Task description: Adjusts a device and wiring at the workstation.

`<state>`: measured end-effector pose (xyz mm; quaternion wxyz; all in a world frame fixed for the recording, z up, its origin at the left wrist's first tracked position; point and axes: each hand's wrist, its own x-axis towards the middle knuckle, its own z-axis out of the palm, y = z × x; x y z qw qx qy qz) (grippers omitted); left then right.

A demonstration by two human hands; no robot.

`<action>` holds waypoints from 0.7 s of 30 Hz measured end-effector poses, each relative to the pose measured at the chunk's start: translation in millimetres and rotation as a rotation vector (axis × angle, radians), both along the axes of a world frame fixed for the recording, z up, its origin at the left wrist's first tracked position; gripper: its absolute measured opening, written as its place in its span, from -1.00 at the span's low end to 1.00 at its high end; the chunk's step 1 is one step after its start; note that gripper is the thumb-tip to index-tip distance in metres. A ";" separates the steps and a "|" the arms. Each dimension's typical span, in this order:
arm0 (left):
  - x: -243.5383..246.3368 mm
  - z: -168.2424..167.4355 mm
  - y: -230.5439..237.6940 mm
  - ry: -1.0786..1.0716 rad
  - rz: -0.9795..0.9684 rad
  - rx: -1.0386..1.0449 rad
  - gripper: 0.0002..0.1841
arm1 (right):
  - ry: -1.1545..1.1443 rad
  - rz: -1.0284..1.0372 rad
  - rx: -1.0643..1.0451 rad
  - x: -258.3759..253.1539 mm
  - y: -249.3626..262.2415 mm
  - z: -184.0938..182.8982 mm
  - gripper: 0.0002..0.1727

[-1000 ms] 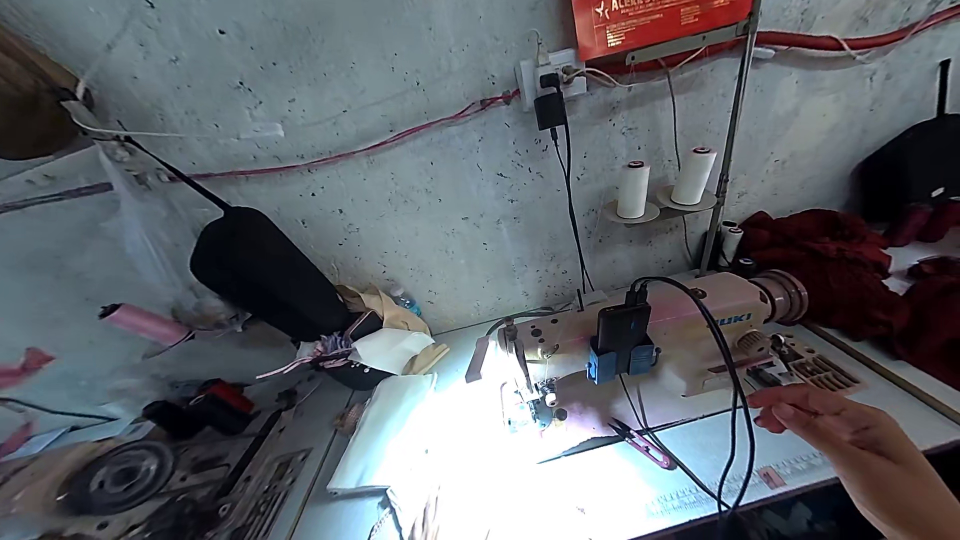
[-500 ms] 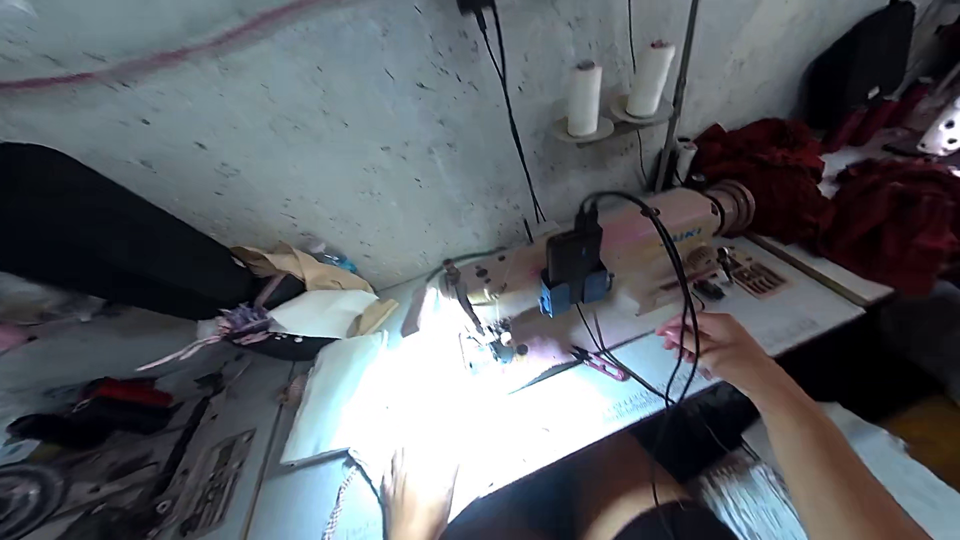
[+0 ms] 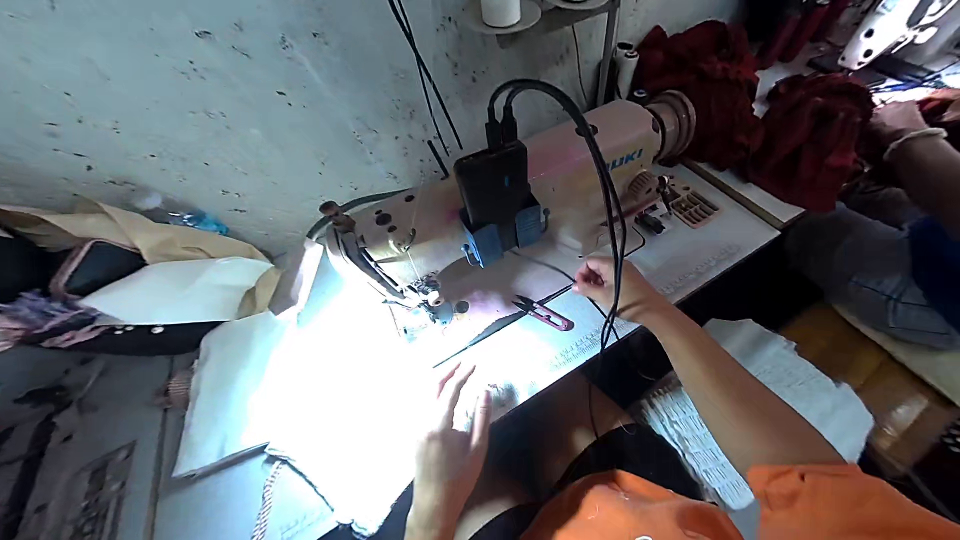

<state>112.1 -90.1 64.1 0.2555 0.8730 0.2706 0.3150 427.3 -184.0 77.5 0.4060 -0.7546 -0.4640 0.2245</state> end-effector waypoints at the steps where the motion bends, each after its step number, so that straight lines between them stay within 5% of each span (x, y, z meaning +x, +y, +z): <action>1: 11.9 0.9 -8.0 -0.016 -0.061 -0.060 -0.65 | 0.040 -0.002 0.049 2.5 10.3 5.6 -0.79; 6: 66.8 -9.4 -31.2 0.091 -0.343 -0.536 -0.59 | 0.297 0.019 -0.048 5.1 74.0 31.2 -0.71; 11: 111.0 -10.1 -27.9 0.099 -0.458 -0.819 -0.52 | 0.750 -0.219 -0.007 -5.6 111.2 19.9 -0.79; 17: 160.5 -2.1 -28.7 -0.035 -0.256 -1.175 -0.53 | 0.685 0.023 -0.044 -4.1 97.5 13.1 -0.55; 21: 193.2 4.5 -21.1 -0.108 -0.225 -1.313 -0.80 | 0.740 0.145 0.037 2.8 69.5 20.3 -0.53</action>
